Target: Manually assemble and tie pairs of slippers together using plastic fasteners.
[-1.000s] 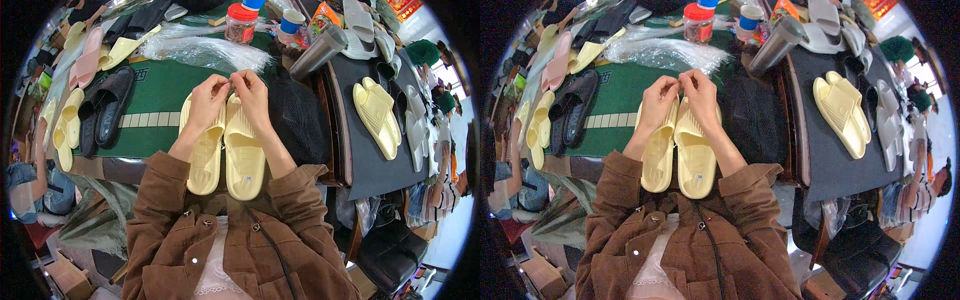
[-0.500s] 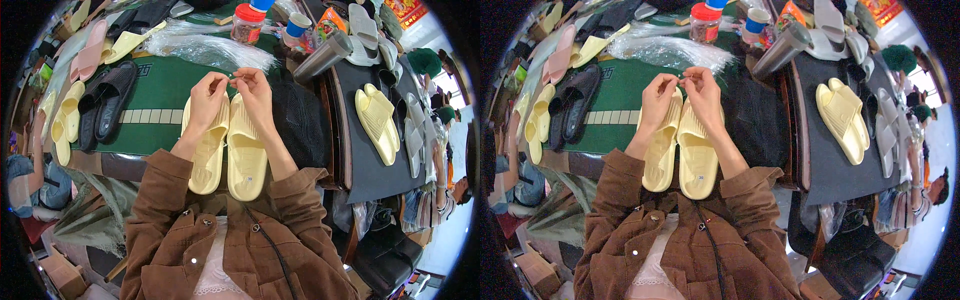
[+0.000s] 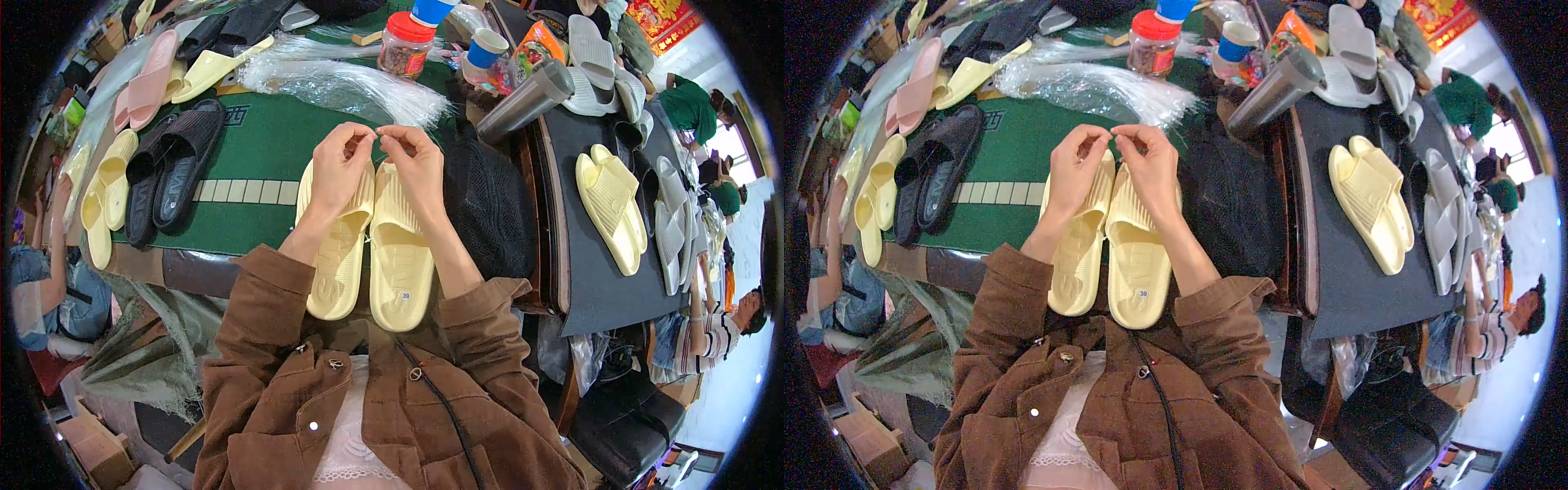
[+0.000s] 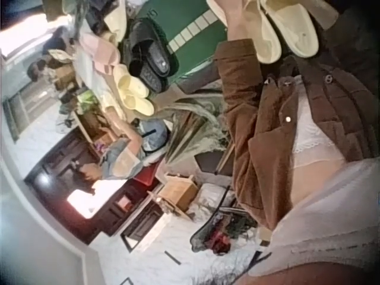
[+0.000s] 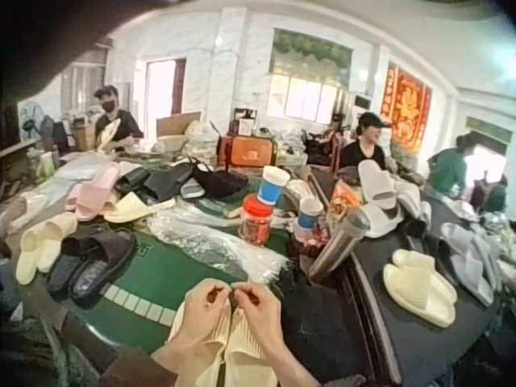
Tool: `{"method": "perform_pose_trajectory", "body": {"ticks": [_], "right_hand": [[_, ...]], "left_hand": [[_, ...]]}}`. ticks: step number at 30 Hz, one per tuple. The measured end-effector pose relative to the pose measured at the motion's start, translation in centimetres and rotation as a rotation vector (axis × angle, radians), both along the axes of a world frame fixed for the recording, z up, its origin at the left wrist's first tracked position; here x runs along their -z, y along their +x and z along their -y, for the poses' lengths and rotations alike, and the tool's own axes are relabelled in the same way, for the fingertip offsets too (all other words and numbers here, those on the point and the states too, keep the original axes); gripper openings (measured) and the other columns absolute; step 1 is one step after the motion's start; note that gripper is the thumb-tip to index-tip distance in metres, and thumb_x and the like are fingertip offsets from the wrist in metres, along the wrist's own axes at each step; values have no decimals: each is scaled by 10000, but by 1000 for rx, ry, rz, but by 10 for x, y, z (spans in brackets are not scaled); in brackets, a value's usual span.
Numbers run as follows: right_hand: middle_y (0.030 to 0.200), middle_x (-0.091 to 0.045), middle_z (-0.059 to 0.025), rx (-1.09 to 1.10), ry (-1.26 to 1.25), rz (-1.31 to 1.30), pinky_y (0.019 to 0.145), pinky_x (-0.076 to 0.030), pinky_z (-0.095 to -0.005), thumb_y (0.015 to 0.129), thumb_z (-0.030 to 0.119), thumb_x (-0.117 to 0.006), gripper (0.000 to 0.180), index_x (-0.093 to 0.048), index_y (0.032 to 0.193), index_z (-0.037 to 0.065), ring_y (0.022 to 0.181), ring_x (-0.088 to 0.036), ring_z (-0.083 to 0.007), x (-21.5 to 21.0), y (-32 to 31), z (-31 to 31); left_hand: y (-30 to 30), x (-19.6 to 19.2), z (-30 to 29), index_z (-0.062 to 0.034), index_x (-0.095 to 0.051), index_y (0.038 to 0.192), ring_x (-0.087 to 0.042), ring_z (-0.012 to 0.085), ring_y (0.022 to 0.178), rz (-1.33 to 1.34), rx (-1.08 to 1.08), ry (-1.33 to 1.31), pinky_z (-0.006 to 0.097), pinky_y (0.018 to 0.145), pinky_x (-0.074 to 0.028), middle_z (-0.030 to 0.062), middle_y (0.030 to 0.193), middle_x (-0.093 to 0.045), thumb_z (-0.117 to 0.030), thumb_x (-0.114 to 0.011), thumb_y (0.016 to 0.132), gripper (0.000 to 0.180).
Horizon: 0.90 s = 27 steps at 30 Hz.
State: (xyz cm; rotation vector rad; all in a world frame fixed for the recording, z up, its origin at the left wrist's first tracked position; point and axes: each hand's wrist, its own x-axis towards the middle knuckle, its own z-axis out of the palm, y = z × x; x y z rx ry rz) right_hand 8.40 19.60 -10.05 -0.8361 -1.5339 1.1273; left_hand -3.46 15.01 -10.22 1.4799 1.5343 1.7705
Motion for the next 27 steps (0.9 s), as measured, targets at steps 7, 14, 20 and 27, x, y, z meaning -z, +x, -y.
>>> {"method": "perform_pose_trajectory", "body": {"ticks": [7,14,20,27], "right_hand": [[898,-625,-87,-9,2,-15,636,-515,-249,847,65,-631,138,-699,961,27,751,-623,-131,3,0,-1],[900,-626,-88,-15,66,-1,654,-529,-246,854,58,-617,145,-698,970,25,768,-627,-135,4,-1,-1],[944,-660,-68,-33,-86,-69,641,-523,-228,888,68,-582,166,-683,1009,15,798,-635,-110,-4,0,3],[963,-643,-56,10,-111,-265,623,-531,-239,937,132,-533,178,-637,1016,12,845,-595,-93,-7,8,-2]], "left_hand": [[4,-3,3,10,-601,868,-518,117,627,-183,-15,11,254,568,-419,57,753,-541,6,-609,821,48],[4,1,2,10,-604,879,-525,122,628,-237,-57,30,262,569,-428,64,762,-553,9,-614,820,59],[5,1,1,-14,-607,876,-559,171,616,-186,-42,17,286,560,-446,77,781,-581,3,-617,797,81],[5,2,-1,-9,-611,875,-547,127,654,-217,-46,-10,248,574,-441,76,839,-592,51,-584,794,104]]}}
